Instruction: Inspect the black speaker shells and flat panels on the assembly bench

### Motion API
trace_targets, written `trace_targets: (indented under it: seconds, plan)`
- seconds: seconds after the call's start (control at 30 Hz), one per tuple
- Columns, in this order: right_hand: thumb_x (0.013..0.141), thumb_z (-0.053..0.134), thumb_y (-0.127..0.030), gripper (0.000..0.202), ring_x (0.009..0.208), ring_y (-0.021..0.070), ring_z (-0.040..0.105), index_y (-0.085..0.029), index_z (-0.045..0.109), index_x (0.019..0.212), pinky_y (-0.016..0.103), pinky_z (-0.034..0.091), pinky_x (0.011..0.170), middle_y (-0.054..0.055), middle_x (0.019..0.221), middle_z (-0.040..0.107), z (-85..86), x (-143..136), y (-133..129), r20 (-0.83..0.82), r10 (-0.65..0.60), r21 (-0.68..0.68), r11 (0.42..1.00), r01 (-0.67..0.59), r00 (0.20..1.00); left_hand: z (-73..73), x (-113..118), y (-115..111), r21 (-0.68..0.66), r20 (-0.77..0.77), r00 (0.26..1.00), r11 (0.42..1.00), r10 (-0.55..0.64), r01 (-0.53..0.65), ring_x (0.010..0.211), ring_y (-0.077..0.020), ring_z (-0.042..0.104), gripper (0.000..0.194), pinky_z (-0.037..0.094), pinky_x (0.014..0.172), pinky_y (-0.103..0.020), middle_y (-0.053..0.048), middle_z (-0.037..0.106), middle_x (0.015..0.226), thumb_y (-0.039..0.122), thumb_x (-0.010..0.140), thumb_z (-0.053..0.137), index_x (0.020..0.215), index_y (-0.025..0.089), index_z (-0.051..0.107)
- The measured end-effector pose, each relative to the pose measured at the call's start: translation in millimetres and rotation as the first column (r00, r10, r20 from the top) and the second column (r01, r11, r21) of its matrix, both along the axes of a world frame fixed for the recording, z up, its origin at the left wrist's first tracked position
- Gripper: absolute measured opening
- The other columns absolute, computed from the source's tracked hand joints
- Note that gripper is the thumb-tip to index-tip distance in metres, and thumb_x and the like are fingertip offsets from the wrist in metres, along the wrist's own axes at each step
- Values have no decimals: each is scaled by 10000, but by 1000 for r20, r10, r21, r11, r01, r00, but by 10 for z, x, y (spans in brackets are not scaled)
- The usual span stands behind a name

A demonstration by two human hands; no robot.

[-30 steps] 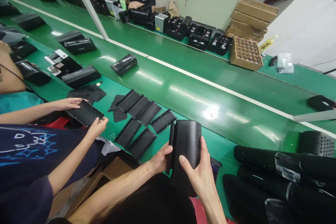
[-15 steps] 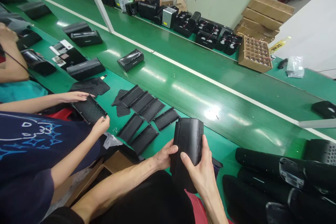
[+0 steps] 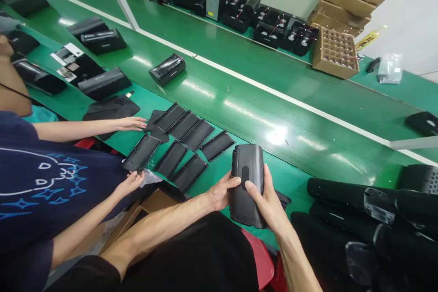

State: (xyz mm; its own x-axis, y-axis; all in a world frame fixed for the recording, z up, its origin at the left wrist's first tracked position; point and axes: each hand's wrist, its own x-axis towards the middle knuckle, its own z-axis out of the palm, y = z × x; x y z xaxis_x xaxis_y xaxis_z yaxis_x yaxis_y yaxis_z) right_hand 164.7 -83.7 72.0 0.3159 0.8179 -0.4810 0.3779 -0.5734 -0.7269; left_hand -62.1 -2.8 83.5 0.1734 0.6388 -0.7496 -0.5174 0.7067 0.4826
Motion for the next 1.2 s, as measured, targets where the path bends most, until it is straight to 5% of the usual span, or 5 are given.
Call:
trace_targets:
  seconds: [0.13,0.27,0.53,0.73,1.2]
  plan:
    - [830,732,-700,1119,1525,409,403,-348,135,1708,600,466,1141,156,1727,268,-62,-147,-315,-9,-101,107,989,102,995,-446,756,-198,86,287,953,993,-101,79,995,-301,730,637,580,925,-494,-22,753,963,416,520,1033,1044,274,700]
    - [698,849,-654,1250,1505,457,358,-201,199,1665,636,383,1181,239,1640,272,-194,-568,-419,159,-328,300,915,271,931,-681,898,-250,82,264,965,996,2,-24,1048,-257,699,830,546,1004,-447,-47,716,1094,419,526,1029,1214,249,597]
    - [662,867,-648,1004,1277,410,550,-257,447,1485,548,473,1065,146,1466,499,-153,-123,-682,19,-366,224,909,352,931,-763,363,135,234,154,931,927,-331,291,1252,-336,609,828,523,1004,-503,-113,629,1399,530,612,955,1323,282,611]
    - [699,844,-654,927,1230,412,574,-304,463,1468,549,478,1033,130,1431,543,-36,91,-979,-55,-229,120,965,234,972,-715,-1,553,458,-24,677,593,-736,662,1408,-375,513,1031,357,1184,-471,-90,564,1528,307,561,962,1514,316,568]
    - [729,810,-677,965,1338,379,539,-307,392,1517,506,447,1101,135,1500,517,-244,-111,-1249,-306,-288,-17,955,297,907,-501,-301,97,354,-286,570,468,-770,810,1054,-300,611,871,472,954,-392,-61,666,1191,455,741,840,1516,244,506]
